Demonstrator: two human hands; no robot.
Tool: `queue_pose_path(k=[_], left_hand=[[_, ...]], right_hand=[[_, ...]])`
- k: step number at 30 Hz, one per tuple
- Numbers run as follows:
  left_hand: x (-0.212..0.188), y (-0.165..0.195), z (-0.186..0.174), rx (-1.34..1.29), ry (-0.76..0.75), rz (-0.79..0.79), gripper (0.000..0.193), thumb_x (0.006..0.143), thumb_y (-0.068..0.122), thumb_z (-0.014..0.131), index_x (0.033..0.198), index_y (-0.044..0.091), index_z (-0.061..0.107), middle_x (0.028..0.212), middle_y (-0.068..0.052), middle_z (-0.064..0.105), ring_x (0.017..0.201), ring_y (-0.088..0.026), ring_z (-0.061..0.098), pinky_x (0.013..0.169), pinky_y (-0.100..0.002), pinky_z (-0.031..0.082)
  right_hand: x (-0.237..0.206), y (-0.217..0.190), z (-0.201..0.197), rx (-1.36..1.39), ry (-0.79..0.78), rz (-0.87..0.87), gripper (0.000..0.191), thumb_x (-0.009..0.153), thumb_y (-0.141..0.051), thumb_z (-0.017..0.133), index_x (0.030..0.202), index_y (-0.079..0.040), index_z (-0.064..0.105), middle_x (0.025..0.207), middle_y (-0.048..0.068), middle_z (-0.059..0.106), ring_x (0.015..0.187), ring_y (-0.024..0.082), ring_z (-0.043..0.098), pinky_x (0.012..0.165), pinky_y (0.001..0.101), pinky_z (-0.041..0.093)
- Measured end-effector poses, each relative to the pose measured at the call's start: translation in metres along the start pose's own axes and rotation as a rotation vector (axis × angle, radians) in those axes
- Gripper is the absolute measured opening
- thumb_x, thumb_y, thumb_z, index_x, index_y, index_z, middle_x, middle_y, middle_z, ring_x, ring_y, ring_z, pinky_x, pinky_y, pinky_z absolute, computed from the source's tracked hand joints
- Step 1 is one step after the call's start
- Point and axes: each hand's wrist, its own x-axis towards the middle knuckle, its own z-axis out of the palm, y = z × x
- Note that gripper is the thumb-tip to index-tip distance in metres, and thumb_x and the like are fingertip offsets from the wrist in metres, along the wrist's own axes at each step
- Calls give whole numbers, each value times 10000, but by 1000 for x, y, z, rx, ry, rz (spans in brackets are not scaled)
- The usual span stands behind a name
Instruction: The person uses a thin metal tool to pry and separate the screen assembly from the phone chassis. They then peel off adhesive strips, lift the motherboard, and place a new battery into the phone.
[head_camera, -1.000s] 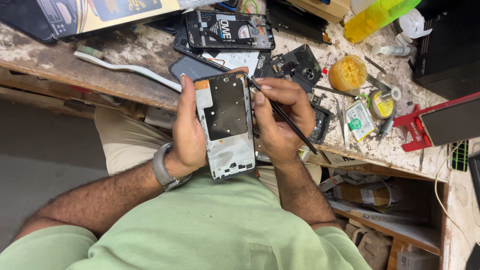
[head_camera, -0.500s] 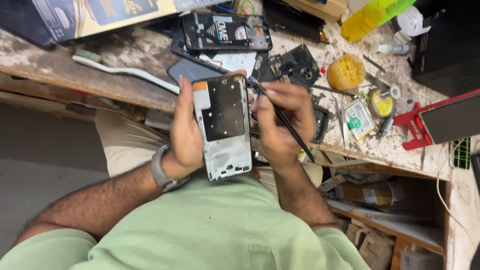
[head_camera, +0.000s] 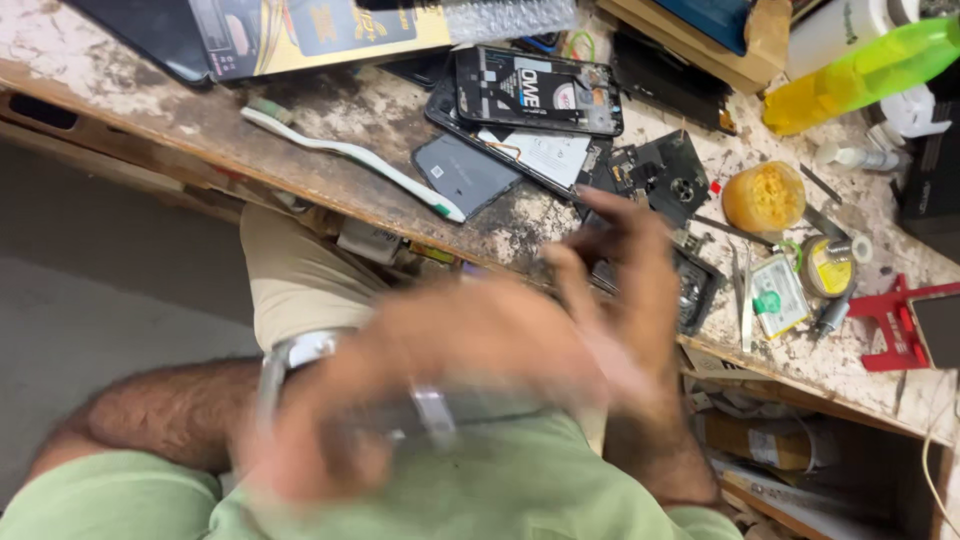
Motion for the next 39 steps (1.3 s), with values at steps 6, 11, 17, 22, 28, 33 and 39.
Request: queue_pose_path(k=[6,11,17,22,28,33,39], left_hand=[[30,45,-58,-415,305,361,886,1092,694,253,1457,-69,518,1152,-234,688,961,-300,710,871,-409,606],[43,42,-73,-366,423,332,861,1080,684,258,1508,-13,530,1112,-180,702,878,-282,729,823,-408,626],[47,37,-78,-319,429,310,869,1067,679,244,1503,-15,532,1127,-179,704,923,-286,730,831,-405,628],[48,32,-80,-355,354,291,863,1103,667,230,1524,-17,546,1101,-161,711,932,-253,719,860,-373,612],[57,36,-74,-110,307,244,836,1103,629,239,1486,-45,551,1138,-133,729,1048,-212,697,1004,-330,576],[62,37,-68,-383,172,-9,753,1080,606,229,1385,-2,553,1094,-87,703,1011,-166,670,949,-298,556],[71,30,-70,-506,168,-34,686,1146,548,252,1383,-11,572,1096,-105,720,967,-165,707,900,-290,570]], right_hand=[[31,-16,33,-360,-258,-384,404,978,-143,698,1342,-15,579,968,171,697,921,371,679,800,469,541],[51,-15,54,-409,-277,-368,386,968,-141,678,1320,-8,592,955,178,699,907,378,665,789,497,523],[55,-11,52,-425,-102,-437,305,1012,-123,673,1297,-36,610,1102,176,699,1031,352,679,901,454,544],[36,-9,39,-252,-42,-509,359,1123,-270,553,1448,-116,557,1467,104,614,1443,295,518,1181,480,424],[19,-7,35,-527,-502,-765,974,921,-822,291,1580,-112,394,1662,103,335,1562,263,167,1216,708,-15],[28,0,16,-674,-401,-621,1026,925,-853,279,1649,-132,366,1724,48,324,1612,288,137,1236,684,-48],[29,3,3,-691,-467,-793,1067,873,-912,344,1594,-130,416,1666,93,353,1552,242,246,1171,717,-36]])
